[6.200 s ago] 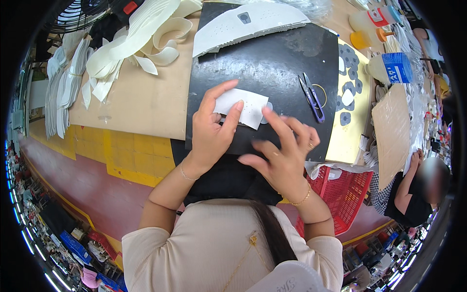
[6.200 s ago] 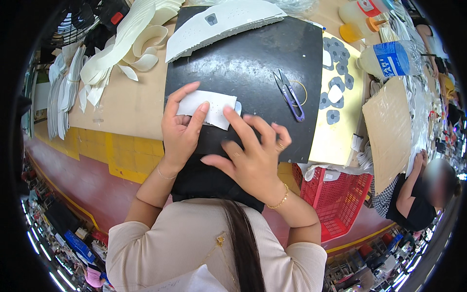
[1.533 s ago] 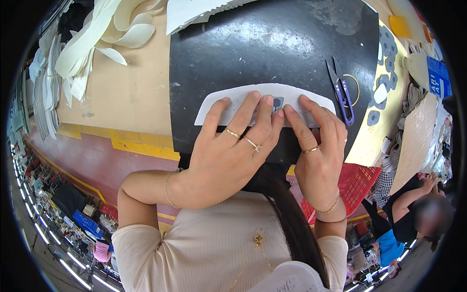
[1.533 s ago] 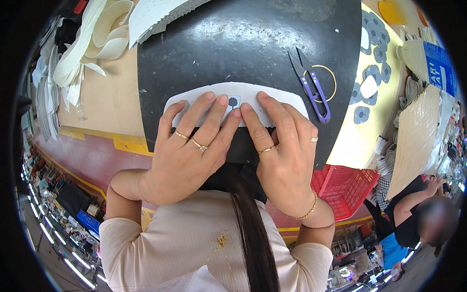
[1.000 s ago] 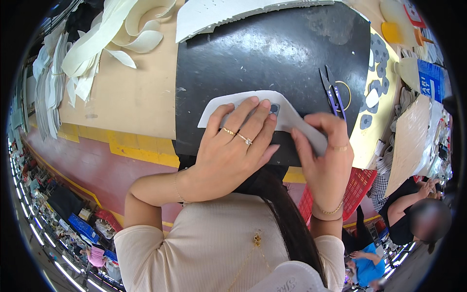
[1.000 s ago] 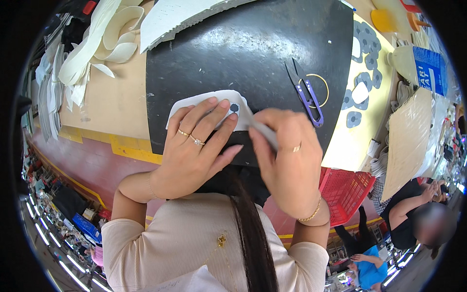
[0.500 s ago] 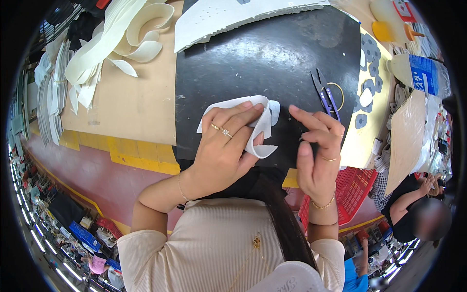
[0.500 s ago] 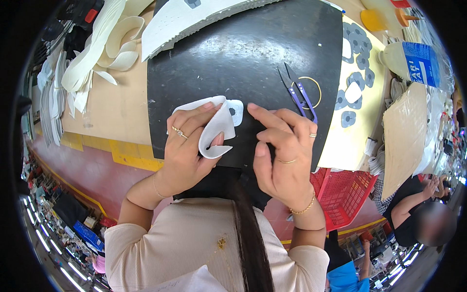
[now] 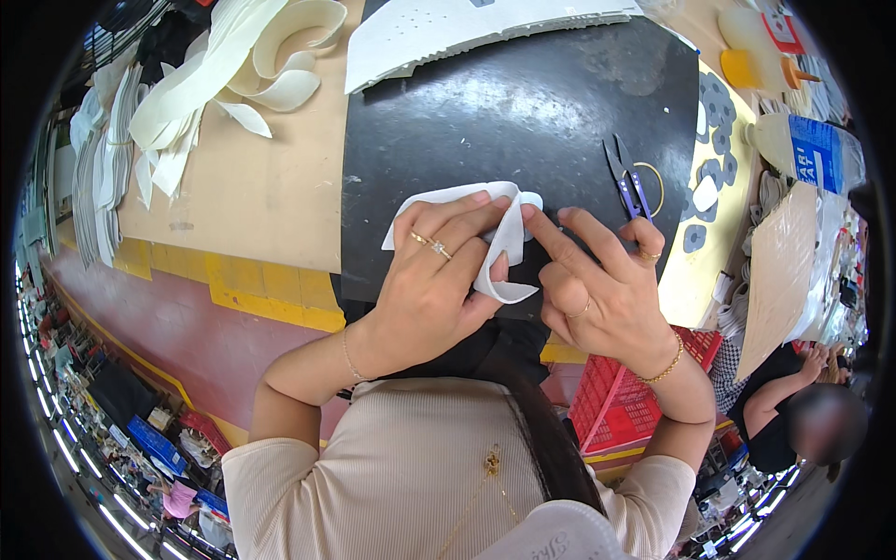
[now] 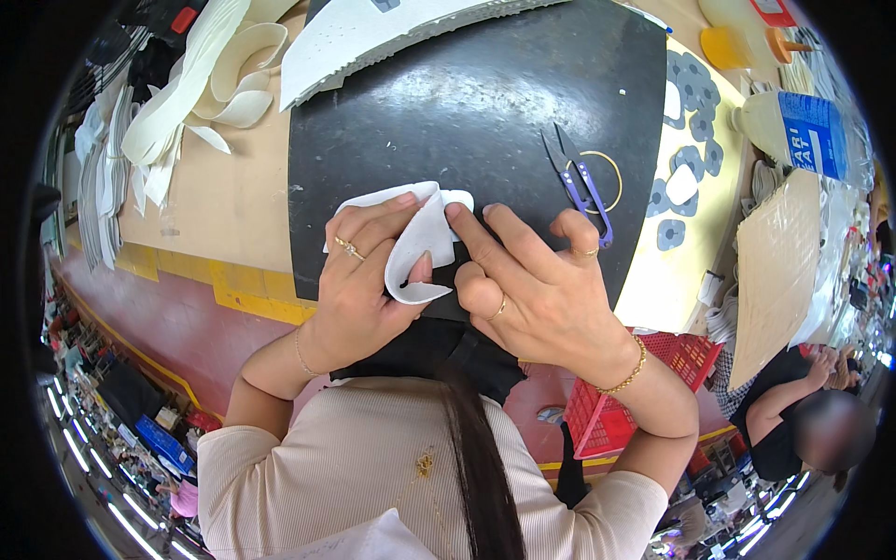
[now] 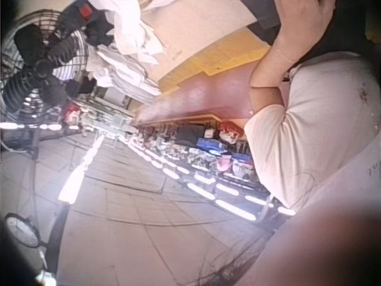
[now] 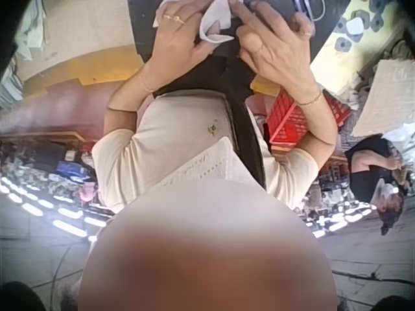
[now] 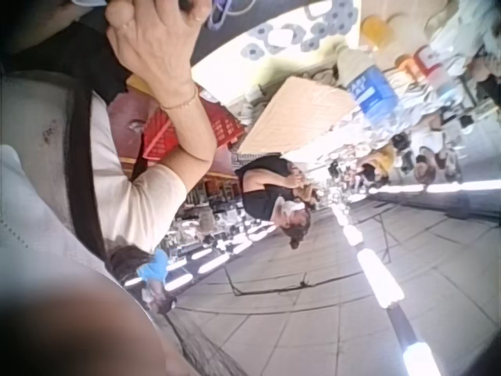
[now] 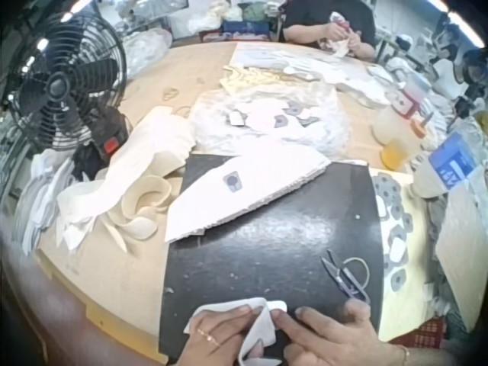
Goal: The person walks to a workstation and begins assembling shoe components. They pick up white foam pieces and small grey inserts, then use tweezers to place the inserts into the foam pieces. The person repeats this process for multiple units, stacking the finished pieces on the table.
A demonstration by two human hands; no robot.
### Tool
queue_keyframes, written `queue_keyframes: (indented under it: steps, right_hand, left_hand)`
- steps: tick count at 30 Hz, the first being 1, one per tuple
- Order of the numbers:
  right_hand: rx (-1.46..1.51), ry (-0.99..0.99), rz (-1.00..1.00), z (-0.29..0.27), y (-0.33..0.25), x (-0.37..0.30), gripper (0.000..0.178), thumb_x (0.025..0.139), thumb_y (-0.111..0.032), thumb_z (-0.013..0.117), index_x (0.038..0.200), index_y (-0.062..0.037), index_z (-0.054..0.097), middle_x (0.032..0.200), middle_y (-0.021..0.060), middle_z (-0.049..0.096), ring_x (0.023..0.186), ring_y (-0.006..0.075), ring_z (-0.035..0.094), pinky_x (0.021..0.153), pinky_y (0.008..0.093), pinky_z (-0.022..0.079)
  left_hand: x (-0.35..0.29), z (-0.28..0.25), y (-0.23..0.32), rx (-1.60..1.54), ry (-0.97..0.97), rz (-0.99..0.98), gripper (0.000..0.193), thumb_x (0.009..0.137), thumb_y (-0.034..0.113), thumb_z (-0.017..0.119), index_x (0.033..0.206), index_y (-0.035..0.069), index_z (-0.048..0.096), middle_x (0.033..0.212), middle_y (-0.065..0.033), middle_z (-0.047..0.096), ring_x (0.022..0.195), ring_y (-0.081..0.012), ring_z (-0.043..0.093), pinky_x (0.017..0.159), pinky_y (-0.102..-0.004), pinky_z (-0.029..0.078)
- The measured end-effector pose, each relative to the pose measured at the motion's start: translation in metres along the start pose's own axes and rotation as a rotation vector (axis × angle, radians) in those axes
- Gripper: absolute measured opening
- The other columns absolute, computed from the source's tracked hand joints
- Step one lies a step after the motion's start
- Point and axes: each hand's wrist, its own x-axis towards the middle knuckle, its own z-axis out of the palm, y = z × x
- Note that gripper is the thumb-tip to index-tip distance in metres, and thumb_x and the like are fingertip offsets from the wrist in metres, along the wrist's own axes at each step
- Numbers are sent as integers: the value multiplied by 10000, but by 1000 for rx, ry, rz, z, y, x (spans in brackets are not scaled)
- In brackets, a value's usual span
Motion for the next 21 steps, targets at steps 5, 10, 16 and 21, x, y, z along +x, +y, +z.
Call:
queue_keyframes:
  steps: [5, 10, 16, 21]
  right_hand:
    - [-16, -20, -53, -11, 3, 2, 293, 746, -188, 659, 893, -181, 407, 1114, 19, 675, 1060, 167, 611, 866, 438, 279]
    - [136, 189, 43, -37, 9, 1, 403, 644, -101, 713, 947, -208, 469, 914, 14, 577, 982, 281, 641, 849, 480, 311]
    - [415, 632, 211, -4, 10, -15, 580, 784, 100, 692, 1183, -170, 368, 1014, 128, 502, 883, 294, 617, 736, 447, 492]
    - [523, 860, 550, -3, 6, -37, 479, 818, 174, 672, 1164, -60, 436, 918, 134, 582, 793, 210, 611, 750, 361, 560]
  left_hand:
    - [2, 0, 1, 3, 1, -3, 215, 786, 89, 715, 957, -31, 665, 1245, -126, 639, 1184, -266, 559, 979, -435, 382]
    - [0, 0, 0, 15, 6, -13, 203, 793, 86, 708, 951, -37, 669, 1245, -124, 641, 1173, -261, 566, 975, -430, 383]
    - [1, 2, 1, 9, 15, -10, 193, 789, 85, 711, 935, -34, 670, 1230, -117, 650, 1169, -259, 573, 974, -429, 382]
    - [0, 2, 3, 16, 28, -29, 160, 778, 93, 723, 878, -13, 658, 1213, -103, 660, 1175, -254, 574, 973, -429, 381]
